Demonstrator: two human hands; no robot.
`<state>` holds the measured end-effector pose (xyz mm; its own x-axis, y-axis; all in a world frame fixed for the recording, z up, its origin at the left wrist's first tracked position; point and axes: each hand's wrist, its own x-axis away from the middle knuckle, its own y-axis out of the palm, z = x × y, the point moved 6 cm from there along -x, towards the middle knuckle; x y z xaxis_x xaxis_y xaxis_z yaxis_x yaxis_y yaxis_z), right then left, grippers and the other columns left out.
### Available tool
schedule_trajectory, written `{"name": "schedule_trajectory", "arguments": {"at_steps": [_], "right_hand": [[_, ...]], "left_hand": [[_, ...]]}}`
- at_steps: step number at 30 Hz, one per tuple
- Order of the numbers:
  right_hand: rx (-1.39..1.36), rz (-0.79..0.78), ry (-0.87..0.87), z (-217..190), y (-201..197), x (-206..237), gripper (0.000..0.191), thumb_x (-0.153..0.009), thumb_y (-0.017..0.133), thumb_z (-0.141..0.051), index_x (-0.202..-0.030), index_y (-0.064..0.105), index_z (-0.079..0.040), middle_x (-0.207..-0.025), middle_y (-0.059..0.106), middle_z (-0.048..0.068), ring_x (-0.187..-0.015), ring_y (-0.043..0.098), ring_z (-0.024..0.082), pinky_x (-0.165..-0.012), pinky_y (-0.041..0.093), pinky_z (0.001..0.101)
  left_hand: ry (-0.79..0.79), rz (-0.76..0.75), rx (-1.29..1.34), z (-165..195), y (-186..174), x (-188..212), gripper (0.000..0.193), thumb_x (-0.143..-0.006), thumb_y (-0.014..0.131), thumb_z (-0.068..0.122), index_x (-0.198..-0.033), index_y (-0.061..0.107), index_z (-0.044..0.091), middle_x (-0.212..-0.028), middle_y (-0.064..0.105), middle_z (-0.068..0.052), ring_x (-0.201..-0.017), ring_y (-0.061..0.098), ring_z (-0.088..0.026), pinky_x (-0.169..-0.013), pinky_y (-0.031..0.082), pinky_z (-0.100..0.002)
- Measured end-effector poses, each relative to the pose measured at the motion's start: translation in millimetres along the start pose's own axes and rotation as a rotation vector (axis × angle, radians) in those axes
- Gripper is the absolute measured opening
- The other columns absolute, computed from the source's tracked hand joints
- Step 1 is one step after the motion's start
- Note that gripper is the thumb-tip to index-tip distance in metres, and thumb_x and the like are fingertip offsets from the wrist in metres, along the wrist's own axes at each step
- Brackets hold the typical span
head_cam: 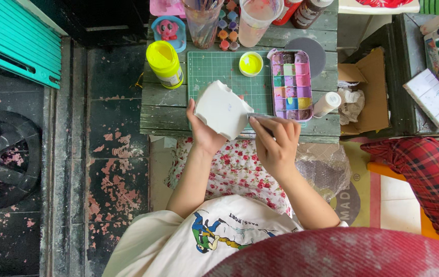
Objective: The person sits at a workbench and sands a white ceramic figurine with a sanding block, turning it to smooth different sides. They then pick up a paintbrush, dip it in a cup of water, open a yellow paint jar, and brush paint onto the figurine.
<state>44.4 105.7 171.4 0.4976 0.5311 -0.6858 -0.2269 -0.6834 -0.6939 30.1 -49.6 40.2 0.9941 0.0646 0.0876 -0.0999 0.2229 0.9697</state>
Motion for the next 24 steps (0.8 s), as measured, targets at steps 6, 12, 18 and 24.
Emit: {"name": "schedule_trajectory", "arguments": {"at_steps": [6,12,18,24], "right_hand": [[-0.073,-0.071,-0.039,-12.1,-4.7,13.6,0.04,-0.086,0.076,0.001,-0.125,0.073,-0.008,-0.118,0.069,0.001,-0.109,0.062,0.021,-0.093,0.04,0.04],[0.035,-0.006,0.004,2.6,-1.7,12.6,0.042,-0.085,0.075,0.001,-0.126,0.074,-0.008,-0.118,0.069,0.004,-0.107,0.061,0.023,-0.093,0.04,0.041],[-0.041,-0.039,-0.009,4.3,0.5,20.6,0.043,-0.086,0.074,0.003,-0.127,0.074,-0.009,-0.117,0.07,0.002,-0.102,0.059,0.02,-0.089,0.039,0.0394],[0.001,0.001,0.084,18.4,5.8,21.9,0.043,-0.09,0.073,0.004,-0.131,0.072,-0.009,-0.12,0.068,0.003,-0.105,0.059,0.022,-0.094,0.039,0.0405]], "left_hand": [[0.049,0.013,-0.109,0.3,-8.2,-1.3,0.09,-0.093,0.043,0.077,-0.151,0.049,0.009,-0.146,0.057,-0.018,-0.136,0.056,-0.034,-0.117,0.042,-0.055],[0.115,0.065,-0.136,-7.0,-12.3,-0.3,0.089,-0.093,0.044,0.075,-0.154,0.046,0.011,-0.149,0.054,-0.011,-0.138,0.052,-0.031,-0.116,0.042,-0.053],[0.153,0.047,-0.161,-4.7,-15.6,-0.8,0.088,-0.09,0.047,0.073,-0.154,0.044,0.013,-0.149,0.054,-0.017,-0.139,0.053,-0.034,-0.116,0.043,-0.052],[0.15,0.049,-0.152,-11.8,-13.1,-2.1,0.088,-0.09,0.047,0.073,-0.153,0.046,0.012,-0.148,0.055,-0.017,-0.139,0.052,-0.035,-0.117,0.041,-0.054]]}}
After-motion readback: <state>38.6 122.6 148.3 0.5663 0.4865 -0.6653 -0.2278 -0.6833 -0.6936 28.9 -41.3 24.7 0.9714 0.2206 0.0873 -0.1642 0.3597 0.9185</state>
